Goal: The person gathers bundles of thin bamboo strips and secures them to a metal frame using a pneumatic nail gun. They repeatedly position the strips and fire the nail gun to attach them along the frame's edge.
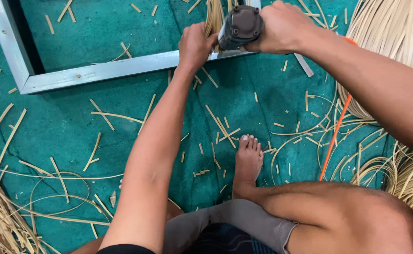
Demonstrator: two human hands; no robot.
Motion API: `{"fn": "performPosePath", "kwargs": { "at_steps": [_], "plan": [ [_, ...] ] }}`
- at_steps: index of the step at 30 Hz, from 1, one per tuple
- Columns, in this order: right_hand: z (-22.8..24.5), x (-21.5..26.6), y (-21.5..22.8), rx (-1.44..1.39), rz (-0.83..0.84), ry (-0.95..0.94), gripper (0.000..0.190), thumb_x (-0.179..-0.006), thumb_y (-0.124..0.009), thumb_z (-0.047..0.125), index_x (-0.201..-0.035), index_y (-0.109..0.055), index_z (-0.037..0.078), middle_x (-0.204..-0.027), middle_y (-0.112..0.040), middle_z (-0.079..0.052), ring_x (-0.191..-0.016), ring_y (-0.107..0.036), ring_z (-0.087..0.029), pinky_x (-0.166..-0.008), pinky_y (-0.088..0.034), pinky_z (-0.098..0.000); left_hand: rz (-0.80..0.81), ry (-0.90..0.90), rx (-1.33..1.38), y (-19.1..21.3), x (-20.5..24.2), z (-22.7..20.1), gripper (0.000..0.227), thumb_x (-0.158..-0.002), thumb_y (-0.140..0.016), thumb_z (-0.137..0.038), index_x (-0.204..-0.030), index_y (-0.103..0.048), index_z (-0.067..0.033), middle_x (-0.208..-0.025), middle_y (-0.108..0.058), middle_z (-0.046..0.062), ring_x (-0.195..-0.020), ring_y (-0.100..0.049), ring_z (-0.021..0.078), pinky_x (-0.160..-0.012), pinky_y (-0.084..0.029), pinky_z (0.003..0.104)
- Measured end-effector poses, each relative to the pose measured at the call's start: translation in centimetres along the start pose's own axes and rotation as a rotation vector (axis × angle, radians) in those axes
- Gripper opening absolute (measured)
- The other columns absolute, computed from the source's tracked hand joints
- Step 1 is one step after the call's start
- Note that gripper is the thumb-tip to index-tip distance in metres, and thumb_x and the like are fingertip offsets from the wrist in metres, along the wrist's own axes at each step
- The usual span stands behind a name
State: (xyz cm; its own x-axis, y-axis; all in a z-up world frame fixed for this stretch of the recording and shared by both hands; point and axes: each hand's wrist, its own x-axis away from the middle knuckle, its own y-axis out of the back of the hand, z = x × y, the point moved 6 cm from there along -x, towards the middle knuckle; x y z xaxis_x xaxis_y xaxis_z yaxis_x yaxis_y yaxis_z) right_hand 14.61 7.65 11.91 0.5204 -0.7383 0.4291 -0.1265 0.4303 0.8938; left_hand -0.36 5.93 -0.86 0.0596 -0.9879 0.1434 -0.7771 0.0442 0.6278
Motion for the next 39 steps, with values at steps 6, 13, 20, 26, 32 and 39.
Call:
{"fn": "performPosePath", "kwargs": {
  "at_steps": [6,13,20,26,32,39],
  "plan": [
    [0.6,-0.1,0.3,-0.013,0.041,-0.048,0.053,-0.069,-0.066,0.051,-0.099,-0.066,0.008,-0.089,-0.059,-0.031,-0.087,-0.053,-0.048,-0.066,-0.045,-0.0533,-0.050,-0.019,-0.042,-0.6,-0.3,0.7,0.022,-0.073,-0.066,-0.031,-0.075,-0.060,-0.0096,-0.073,-0.063,0.016,-0.071,-0.054,0.0437,-0.051,-0.038,0.052],
    [0.6,-0.5,-0.4,-0.005,0.038,0.001,0.047,-0.071,-0.069,0.046,-0.094,-0.067,0.005,-0.080,-0.063,-0.022,-0.073,-0.057,-0.044,-0.058,-0.046,-0.0505,-0.046,-0.024,-0.017,-0.5,-0.1,0.5,0.026,-0.074,-0.065,-0.035,-0.077,-0.061,-0.0100,-0.073,-0.063,0.016,-0.070,-0.053,0.0445,-0.050,-0.038,0.051],
    [2.1,-0.2,0.2,0.159,0.051,-0.009,0.054,-0.071,-0.061,0.055,-0.091,-0.067,0.005,-0.081,-0.063,-0.026,-0.076,-0.060,-0.047,-0.062,-0.049,-0.0515,-0.094,-0.068,0.030,0.1,0.8,0.0,0.034,-0.076,-0.060,-0.041,-0.070,-0.057,-0.0079,-0.067,-0.061,0.016,-0.063,-0.049,0.0438,-0.046,-0.034,0.050],
    [1.7,-1.0,0.1,0.059,-0.089,0.173,0.049,-0.071,-0.069,0.043,-0.098,-0.064,0.002,-0.083,-0.062,-0.022,-0.075,-0.057,-0.040,-0.057,-0.046,-0.0456,-0.107,-0.051,-0.009,0.0,0.4,0.4,0.022,-0.077,-0.055,-0.028,-0.069,-0.057,-0.0078,-0.068,-0.061,0.018,-0.066,-0.050,0.0485,-0.047,-0.033,0.053],
    [1.7,-1.5,-0.4,0.158,-0.045,0.115,0.050,-0.070,-0.065,0.050,-0.086,-0.067,0.002,-0.076,-0.063,-0.020,-0.073,-0.058,-0.039,-0.057,-0.045,-0.0449,-0.121,-0.039,-0.030,0.0,0.5,0.2,0.018,-0.077,-0.055,-0.026,-0.070,-0.056,-0.0094,-0.070,-0.062,0.017,-0.066,-0.051,0.0475,-0.047,-0.034,0.052],
    [2.1,-1.6,-0.7,0.148,-0.023,0.105,0.045,-0.068,-0.065,0.044,-0.088,-0.067,0.004,-0.076,-0.063,-0.020,-0.068,-0.059,-0.040,-0.054,-0.046,-0.0458,-0.140,-0.076,-0.024,-0.5,0.5,0.3,0.023,-0.079,-0.058,-0.031,-0.068,-0.053,-0.0116,-0.065,-0.059,0.014,-0.057,-0.049,0.0445,-0.043,-0.031,0.050]
  ]
}}
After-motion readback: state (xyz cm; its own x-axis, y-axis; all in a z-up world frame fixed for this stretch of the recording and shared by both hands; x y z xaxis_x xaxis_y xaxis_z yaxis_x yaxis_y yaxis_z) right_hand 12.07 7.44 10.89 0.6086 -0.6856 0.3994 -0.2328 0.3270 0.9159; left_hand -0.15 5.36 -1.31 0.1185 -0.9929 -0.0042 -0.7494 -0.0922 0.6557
